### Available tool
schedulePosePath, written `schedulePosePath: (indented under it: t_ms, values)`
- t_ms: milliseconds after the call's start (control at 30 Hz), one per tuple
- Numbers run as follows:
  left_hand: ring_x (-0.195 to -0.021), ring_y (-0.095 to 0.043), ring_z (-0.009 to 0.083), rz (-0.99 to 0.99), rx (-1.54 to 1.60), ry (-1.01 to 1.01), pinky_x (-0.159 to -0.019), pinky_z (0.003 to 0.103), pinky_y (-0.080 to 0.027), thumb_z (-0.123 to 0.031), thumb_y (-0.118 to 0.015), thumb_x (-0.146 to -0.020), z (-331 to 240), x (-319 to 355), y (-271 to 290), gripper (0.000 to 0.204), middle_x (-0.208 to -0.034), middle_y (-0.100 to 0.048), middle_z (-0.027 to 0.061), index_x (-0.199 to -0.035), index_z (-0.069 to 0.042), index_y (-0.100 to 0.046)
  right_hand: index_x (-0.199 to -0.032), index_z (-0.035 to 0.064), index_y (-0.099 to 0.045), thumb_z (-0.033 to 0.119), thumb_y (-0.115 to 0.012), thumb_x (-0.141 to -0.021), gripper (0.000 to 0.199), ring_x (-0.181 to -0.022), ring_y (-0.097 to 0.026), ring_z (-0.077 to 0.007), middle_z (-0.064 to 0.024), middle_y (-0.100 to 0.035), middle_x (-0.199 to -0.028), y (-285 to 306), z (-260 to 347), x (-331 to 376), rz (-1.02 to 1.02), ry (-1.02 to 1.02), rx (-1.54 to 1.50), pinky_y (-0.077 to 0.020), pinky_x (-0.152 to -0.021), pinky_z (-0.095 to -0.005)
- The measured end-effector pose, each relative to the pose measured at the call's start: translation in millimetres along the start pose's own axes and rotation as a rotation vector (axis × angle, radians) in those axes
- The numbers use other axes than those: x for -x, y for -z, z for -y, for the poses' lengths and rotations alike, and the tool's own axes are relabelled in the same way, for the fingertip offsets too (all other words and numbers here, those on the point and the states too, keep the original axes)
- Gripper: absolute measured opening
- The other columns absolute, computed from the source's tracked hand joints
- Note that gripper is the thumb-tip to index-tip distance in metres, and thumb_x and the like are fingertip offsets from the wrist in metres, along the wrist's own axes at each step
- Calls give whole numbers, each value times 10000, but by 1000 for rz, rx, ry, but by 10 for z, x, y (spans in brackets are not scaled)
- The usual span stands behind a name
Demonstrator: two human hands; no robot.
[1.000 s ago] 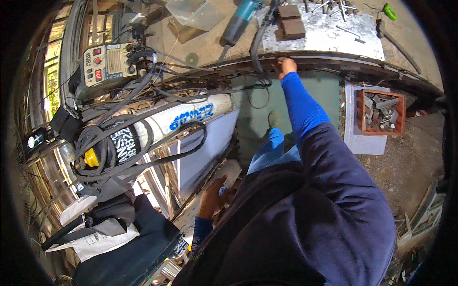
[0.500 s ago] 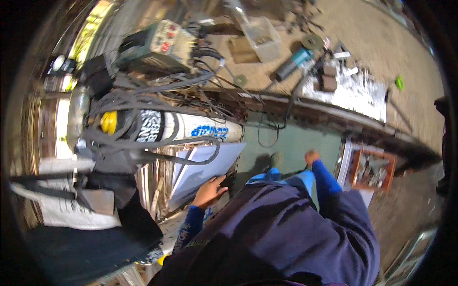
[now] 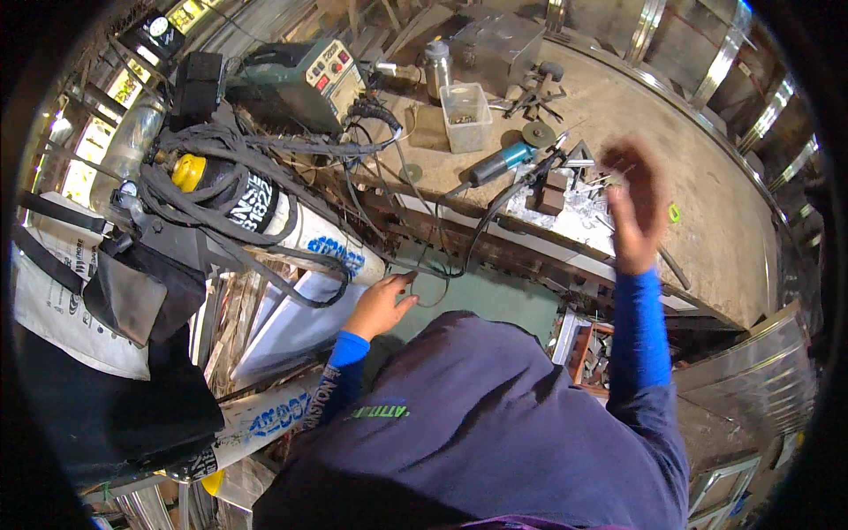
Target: The person uses a tape measure and a marker to measure and mark a metal angle bracket on a workbench. They repeatedly measure different sections and draw lines along the edges of the bracket.
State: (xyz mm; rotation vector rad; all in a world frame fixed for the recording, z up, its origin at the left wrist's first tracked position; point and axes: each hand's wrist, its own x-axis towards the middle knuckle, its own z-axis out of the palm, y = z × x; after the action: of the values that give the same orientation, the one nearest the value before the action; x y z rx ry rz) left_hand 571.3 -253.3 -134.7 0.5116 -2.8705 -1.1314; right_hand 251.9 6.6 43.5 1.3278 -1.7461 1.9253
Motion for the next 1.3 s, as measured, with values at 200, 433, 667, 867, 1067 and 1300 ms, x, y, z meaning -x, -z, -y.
schedulePosePath:
  t_ms: [200, 433, 667, 867, 1067, 1300]
  values:
    - [-1159, -634, 391, 21, 46, -75, -979, 446, -516, -328, -658, -942, -368, -209, -262, 552, -1293, -645, 205, -1428, -84, -561, -1452, -33, -469, 198, -721, -887, 660, -1205, -588, -312, -203, -582, -1375, 388, 1221, -1069, 108, 717, 50, -463, -1033, -447]
    - [-1099, -665, 356, 17, 27, 23, -936, 432, -532, -317, -659, -936, -454, -83, -403, 567, -1267, -657, 194, -1446, -92, -552, -1444, -24, -471, 274, -704, -892, 669, -1218, -576, -318, -207, -568, -1380, 804, 1177, -1005, 165, 713, 84, -464, -1026, -451]
    - [-1024, -701, 271, -184, 72, 61, -898, 370, -544, -161, -702, -913, -703, -407, -211, 515, -1297, -659, 175, -1404, -55, -595, -1435, -16, -473, 349, -688, -896, 685, -1232, -564, -323, -211, -555, -1385, 1100, 1008, -1121, 164, 698, 86, -466, -1019, -455]
    - [-1032, -674, 246, -494, 148, -119, -897, 357, -537, -103, -698, -897, -930, -1400, 216, 503, -1286, -659, 128, -1391, -68, -614, -1428, -8, -475, 413, -673, -900, 704, -1243, -554, -328, -215, -544, -1389, 1166, 501, -987, 74, 482, 13, -467, -1014, -458]
    - [-944, -707, 198, -763, 372, -152, -866, 326, -558, -141, -748, -925, -619, -3480, 775, 486, -1070, -740, 133, -1356, 28, -599, -1396, 4, -520, 150, -641, -969, 468, -1259, -551, -306, -168, -579, -1359, 888, -761, 219, 344, -552, 357, -427, -1060, -394]
    - [-1149, -641, 459, -692, -233, 67, -1007, 506, -512, -343, -771, -838, -455, -6150, 1610, 625, -1185, -671, 311, -1307, 32, -600, -1144, -21, -679, 343, -646, -1002, 393, -982, -698, -387, -266, -704, -1059, 966, -1549, 2856, 230, -1132, 536, -528, -874, -434]
